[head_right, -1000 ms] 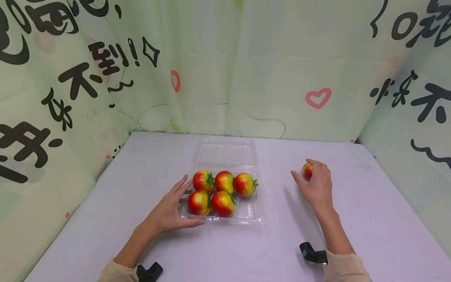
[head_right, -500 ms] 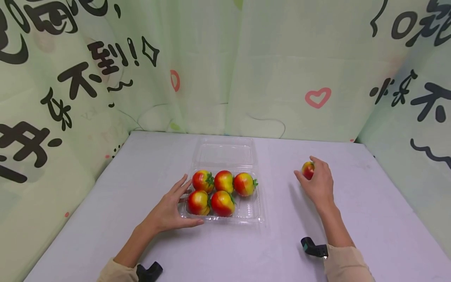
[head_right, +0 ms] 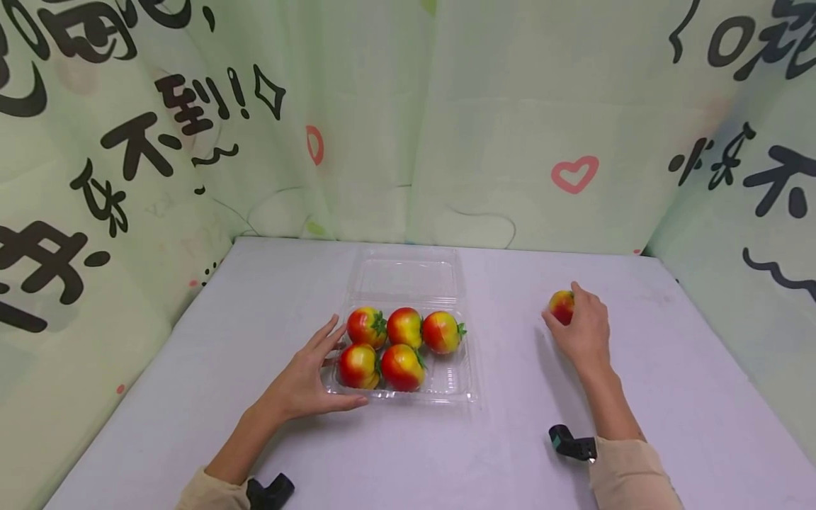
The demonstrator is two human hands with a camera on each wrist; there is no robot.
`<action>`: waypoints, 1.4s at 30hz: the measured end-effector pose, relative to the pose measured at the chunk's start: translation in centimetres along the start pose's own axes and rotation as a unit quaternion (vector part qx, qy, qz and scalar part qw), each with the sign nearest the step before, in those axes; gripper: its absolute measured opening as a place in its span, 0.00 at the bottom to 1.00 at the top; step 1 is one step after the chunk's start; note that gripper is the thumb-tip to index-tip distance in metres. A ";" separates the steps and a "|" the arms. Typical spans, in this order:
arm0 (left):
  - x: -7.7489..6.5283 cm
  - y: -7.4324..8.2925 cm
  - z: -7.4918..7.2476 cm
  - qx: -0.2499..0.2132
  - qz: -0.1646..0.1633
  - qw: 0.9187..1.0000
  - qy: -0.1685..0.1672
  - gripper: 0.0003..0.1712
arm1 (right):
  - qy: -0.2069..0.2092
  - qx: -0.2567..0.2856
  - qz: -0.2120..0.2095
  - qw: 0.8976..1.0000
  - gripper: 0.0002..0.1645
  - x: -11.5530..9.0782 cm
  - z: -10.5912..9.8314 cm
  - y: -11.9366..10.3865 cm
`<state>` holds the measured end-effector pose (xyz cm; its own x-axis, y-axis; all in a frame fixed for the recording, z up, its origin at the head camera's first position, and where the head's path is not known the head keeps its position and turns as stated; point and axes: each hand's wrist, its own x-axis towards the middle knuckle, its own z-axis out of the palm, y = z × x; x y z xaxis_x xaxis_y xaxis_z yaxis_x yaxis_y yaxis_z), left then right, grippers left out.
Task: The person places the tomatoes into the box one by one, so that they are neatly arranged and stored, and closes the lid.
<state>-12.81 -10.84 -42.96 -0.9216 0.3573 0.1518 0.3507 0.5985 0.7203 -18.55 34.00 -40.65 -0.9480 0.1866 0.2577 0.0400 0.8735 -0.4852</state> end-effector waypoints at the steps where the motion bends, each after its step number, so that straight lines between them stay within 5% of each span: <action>1: 0.0 0.0 0.0 0.001 0.000 1.000 0.000 0.67 | -0.001 -0.004 0.003 1.000 0.46 0.0 0.0 0.1; 20: -0.1 -0.1 0.1 -0.003 0.004 1.000 0.003 0.66 | 0.008 -0.009 0.062 0.998 0.43 -0.6 -0.2 0.7; 42: 0.0 -0.2 0.1 -0.008 0.005 1.000 0.002 0.66 | 0.019 0.011 0.064 0.998 0.39 -1.1 -0.2 1.1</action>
<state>-12.87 -10.82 -43.16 -0.9185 0.3603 0.1630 0.3579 0.5823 0.7299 -17.43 34.90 -41.26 -0.9227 0.3139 0.2237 0.1530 0.8310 -0.5349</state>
